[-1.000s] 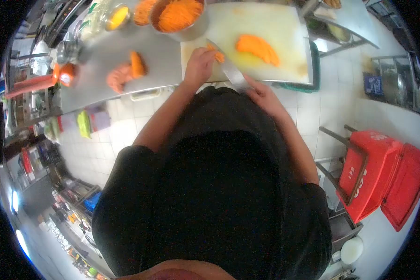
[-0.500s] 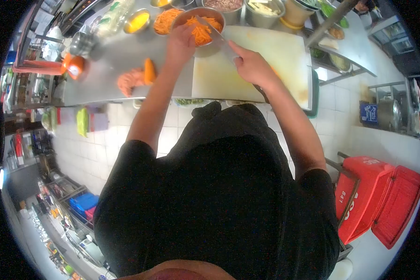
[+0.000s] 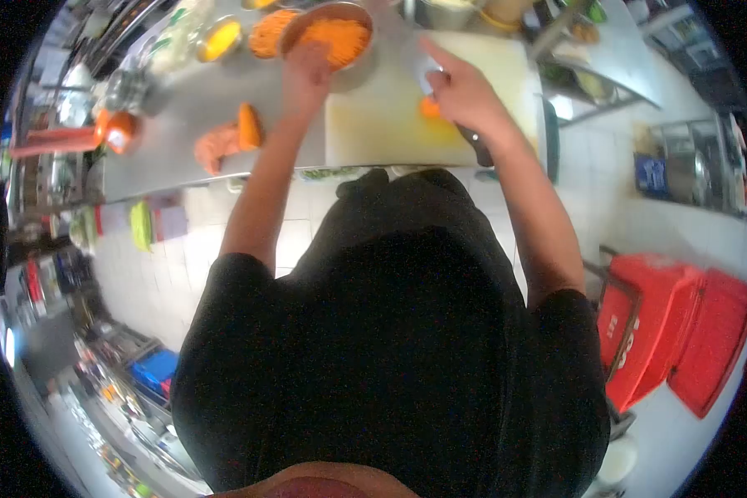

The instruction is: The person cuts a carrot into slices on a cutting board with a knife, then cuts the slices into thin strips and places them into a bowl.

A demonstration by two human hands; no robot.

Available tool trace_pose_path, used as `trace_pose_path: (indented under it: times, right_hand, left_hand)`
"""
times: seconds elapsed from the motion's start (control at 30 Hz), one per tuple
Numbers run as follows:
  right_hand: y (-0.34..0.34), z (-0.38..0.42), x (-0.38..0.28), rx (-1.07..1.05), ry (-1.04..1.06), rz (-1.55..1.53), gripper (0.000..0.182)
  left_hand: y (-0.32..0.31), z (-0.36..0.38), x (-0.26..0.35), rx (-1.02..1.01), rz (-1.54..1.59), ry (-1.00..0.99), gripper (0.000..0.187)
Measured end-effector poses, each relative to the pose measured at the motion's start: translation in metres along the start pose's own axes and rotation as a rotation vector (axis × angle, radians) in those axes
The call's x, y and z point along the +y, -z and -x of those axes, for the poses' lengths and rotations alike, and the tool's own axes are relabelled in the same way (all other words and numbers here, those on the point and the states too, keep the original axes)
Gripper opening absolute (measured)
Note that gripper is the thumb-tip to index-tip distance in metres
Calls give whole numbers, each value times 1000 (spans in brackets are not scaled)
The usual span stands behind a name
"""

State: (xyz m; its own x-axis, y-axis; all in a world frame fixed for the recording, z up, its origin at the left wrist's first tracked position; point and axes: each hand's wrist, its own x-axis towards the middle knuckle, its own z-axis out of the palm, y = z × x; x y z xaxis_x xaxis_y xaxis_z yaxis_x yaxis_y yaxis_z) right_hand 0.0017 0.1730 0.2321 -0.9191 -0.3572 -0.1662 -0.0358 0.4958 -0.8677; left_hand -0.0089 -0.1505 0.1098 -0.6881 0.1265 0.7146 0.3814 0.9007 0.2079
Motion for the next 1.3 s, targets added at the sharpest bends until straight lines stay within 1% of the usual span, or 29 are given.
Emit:
trace_pose_path:
  times: [0.07, 0.1, 0.17, 0.2, 0.23, 0.3, 0.4, 0.43, 0.47, 0.67, 0.77, 0.87, 0.97, 1.07, 1.17, 1.2, 1.3]
  right_hand:
    - [24, 19, 24, 189, 65, 111, 62]
    - [39, 35, 25, 220, -16, 123, 61]
    - [64, 50, 72, 300, -32, 309, 59]
    - [73, 54, 114, 382, 94, 369, 57]
    - [78, 65, 133, 403, 43, 381, 57]
    - [80, 88, 157, 439, -54, 402, 56]
    - [72, 115, 188, 427, -202, 427, 56]
    - [66, 121, 194, 432, -214, 421, 56]
    - [61, 126, 199, 437, -227, 414, 56]
    - [47, 147, 199, 436, -365, 380, 54]
    - [47, 148, 212, 453, -320, 439, 53]
    - [49, 143, 229, 466, -294, 471, 48]
    - [51, 130, 220, 500, -315, 500, 38]
    - [52, 109, 227, 526, -280, 491, 32]
    - [50, 92, 244, 567, -136, 556, 31]
    - [50, 86, 241, 545, -174, 555, 28]
    - [50, 75, 252, 557, -31, 696, 24]
  left_hand:
    - [9, -11, 25, 44, 60, -22, 33]
    - [10, -13, 37, 71, 86, -30, 32]
    - [-1, -8, 55, 3, 151, -56, 37]
    - [-10, -4, 66, -27, 200, -84, 39]
    - [-17, 0, 75, -56, 243, -112, 40]
    - [-35, 11, 101, -169, 336, -69, 41]
    - [-63, 24, 129, -302, 413, -28, 42]
    - [-72, 31, 132, -343, 429, -23, 42]
    - [-85, 37, 131, -396, 395, -36, 48]
    - [-117, 46, 140, -489, 421, -33, 60]
    - [-130, 52, 140, -488, 383, -15, 63]
    - [-129, 48, 144, -496, 354, -22, 64]
    - [-127, 41, 148, -511, 345, -42, 65]
    - [-136, 41, 148, -535, 322, -65, 67]
    - [-136, 38, 150, -532, 338, -71, 67]
    - [-136, 36, 150, -531, 341, -88, 66]
    - [-137, 30, 150, -536, 346, -131, 66]
